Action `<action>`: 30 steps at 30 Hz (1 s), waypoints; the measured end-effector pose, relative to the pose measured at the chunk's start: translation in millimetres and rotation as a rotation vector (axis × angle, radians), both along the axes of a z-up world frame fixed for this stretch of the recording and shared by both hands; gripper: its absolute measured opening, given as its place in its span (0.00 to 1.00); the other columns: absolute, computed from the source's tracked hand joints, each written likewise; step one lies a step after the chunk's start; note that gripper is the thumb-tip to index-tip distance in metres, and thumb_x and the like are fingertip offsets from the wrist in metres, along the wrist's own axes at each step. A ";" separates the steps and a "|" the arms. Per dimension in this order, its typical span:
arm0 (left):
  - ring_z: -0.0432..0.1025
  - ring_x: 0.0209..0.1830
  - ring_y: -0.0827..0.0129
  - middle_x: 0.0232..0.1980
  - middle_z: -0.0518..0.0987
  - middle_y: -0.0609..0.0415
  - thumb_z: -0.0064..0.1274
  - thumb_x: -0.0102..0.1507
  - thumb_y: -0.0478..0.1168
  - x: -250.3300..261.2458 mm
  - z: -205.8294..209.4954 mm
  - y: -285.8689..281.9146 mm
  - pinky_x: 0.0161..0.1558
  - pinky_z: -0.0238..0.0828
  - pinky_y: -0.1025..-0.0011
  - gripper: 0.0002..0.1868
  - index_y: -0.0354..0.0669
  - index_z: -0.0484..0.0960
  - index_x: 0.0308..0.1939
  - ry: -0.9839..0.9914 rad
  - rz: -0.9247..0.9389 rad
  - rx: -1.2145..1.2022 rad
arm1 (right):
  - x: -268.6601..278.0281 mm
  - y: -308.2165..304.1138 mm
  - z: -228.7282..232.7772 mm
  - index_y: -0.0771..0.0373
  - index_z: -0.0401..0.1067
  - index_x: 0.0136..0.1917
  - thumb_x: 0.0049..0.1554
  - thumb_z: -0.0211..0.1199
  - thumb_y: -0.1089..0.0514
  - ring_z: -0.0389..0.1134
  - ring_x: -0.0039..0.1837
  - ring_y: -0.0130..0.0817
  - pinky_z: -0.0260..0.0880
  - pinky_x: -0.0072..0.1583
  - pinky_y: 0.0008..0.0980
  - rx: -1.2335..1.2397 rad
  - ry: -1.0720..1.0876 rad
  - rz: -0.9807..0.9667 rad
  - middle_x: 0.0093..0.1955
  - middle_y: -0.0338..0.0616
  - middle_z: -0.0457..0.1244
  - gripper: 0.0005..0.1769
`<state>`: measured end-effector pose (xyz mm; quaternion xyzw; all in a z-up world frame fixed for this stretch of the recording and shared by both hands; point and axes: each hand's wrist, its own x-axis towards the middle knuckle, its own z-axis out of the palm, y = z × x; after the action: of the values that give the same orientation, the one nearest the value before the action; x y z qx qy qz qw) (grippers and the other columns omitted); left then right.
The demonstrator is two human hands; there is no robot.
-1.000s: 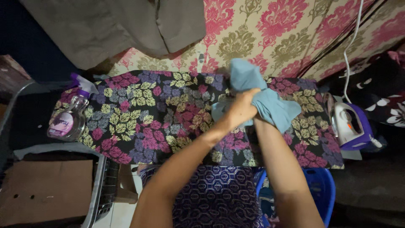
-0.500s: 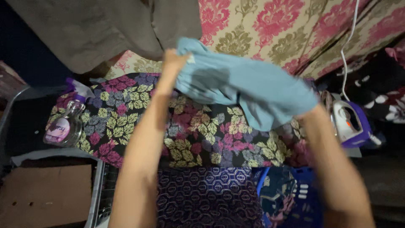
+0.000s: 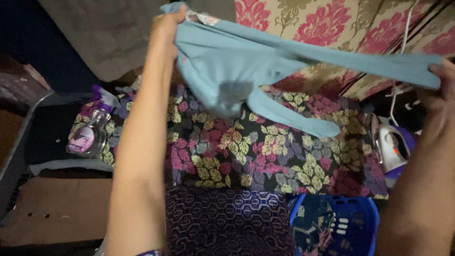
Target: The person irons a light blue t-shirt on a floral-patterned ironing board. They smooth the fabric, spray it with water from a bottle, and use a purple iron to press the sleeves and body of the shirt.
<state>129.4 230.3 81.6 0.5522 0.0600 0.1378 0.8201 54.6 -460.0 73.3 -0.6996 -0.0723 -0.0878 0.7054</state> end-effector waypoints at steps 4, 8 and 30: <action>0.83 0.42 0.60 0.45 0.87 0.47 0.61 0.61 0.51 -18.1 24.4 24.6 0.45 0.82 0.57 0.22 0.33 0.83 0.47 0.051 0.016 0.025 | 45.5 -59.3 -12.3 0.59 0.72 0.58 0.54 0.60 0.77 0.66 0.47 0.35 0.69 0.52 0.33 0.146 -0.123 -0.125 0.47 0.42 0.64 0.22; 0.83 0.46 0.59 0.49 0.86 0.45 0.54 0.66 0.55 -35.4 39.0 16.2 0.49 0.84 0.55 0.27 0.31 0.81 0.51 -0.104 -0.164 -0.119 | 75.5 -82.0 -47.3 0.59 0.72 0.58 0.54 0.60 0.77 0.66 0.47 0.35 0.69 0.52 0.33 0.262 -0.259 -0.286 0.47 0.42 0.63 0.22; 0.68 0.68 0.47 0.67 0.74 0.35 0.57 0.63 0.65 -79.6 87.9 -103.0 0.66 0.63 0.60 0.42 0.34 0.71 0.67 -0.512 -0.059 1.240 | -2.1 212.9 133.4 0.74 0.73 0.65 0.52 0.42 0.79 0.68 0.73 0.46 0.65 0.78 0.42 -0.530 -0.992 -0.215 0.68 0.56 0.66 0.31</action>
<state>49.8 127.3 169.5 0.8724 -0.2417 0.2510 0.3427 52.5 -247.1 206.7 -0.7311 -0.3428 -0.4557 0.3746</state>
